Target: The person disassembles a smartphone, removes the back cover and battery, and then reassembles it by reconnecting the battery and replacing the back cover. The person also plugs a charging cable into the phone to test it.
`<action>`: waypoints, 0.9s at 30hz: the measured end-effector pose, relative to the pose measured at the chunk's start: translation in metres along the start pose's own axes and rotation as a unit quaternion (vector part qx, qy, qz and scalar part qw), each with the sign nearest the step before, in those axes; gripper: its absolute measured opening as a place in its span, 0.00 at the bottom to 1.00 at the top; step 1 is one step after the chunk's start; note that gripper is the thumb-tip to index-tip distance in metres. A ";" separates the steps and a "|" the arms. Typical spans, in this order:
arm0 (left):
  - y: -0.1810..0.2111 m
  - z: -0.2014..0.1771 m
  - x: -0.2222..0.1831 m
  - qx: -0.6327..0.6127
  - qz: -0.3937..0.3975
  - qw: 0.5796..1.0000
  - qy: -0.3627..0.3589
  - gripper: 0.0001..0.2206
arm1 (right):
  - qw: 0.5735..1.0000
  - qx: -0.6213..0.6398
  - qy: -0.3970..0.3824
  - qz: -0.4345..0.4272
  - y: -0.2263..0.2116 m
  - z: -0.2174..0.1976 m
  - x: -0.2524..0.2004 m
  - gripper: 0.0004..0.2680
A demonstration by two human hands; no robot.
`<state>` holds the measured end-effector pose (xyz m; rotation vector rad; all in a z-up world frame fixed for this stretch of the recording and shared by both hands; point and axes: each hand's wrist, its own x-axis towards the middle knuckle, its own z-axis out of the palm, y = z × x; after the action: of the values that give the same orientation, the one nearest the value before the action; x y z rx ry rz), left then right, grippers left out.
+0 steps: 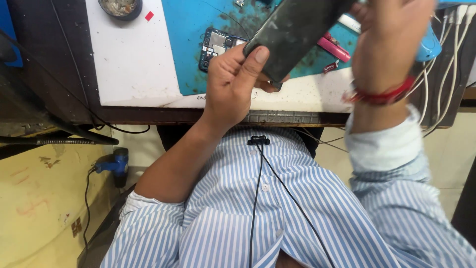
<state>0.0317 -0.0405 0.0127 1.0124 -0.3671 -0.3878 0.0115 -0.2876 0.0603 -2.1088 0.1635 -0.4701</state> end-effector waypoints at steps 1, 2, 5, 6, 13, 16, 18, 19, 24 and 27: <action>0.002 0.001 -0.001 0.031 0.014 0.999 0.012 0.14 | 0.997 0.073 0.013 0.011 -0.002 0.011 -0.009 0.18; 0.004 0.002 -0.002 0.143 0.012 0.989 0.027 0.14 | 0.988 0.152 -0.005 0.030 -0.005 0.021 -0.017 0.18; 0.007 0.003 -0.006 0.439 0.097 0.893 0.035 0.17 | 0.924 0.367 -0.059 0.089 -0.012 0.054 -0.050 0.19; 0.007 0.002 -0.007 0.508 0.187 0.841 0.007 0.18 | 0.902 0.413 -0.073 0.105 -0.013 0.059 -0.058 0.20; -0.003 -0.007 -0.025 0.550 0.223 0.797 -0.113 0.38 | 0.804 0.563 -0.074 0.180 0.001 0.059 -0.066 0.26; 0.009 -0.051 -0.015 0.567 0.218 0.790 -0.081 0.44 | 0.764 0.603 -0.083 0.212 0.012 0.044 -0.065 0.27; 0.024 -0.078 -0.008 0.653 0.146 0.737 -0.093 0.50 | 0.756 0.612 -0.088 0.214 0.017 0.039 -0.064 0.26; 0.030 -0.086 -0.006 0.652 0.120 0.740 -0.116 0.49 | 0.746 0.622 -0.090 0.219 0.017 0.038 -0.064 0.26; 0.034 -0.106 0.006 0.636 0.072 0.742 -0.201 0.43 | 0.673 0.684 -0.097 0.265 0.009 0.036 -0.058 0.28; 0.032 -0.111 0.007 0.630 0.096 0.745 -0.197 0.43 | 0.652 0.699 -0.090 0.281 0.003 0.033 -0.060 0.28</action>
<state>0.0945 0.0541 -0.0122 2.2042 -1.2075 -0.1084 -0.0305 -0.2455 0.0255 -0.4688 0.2201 0.0751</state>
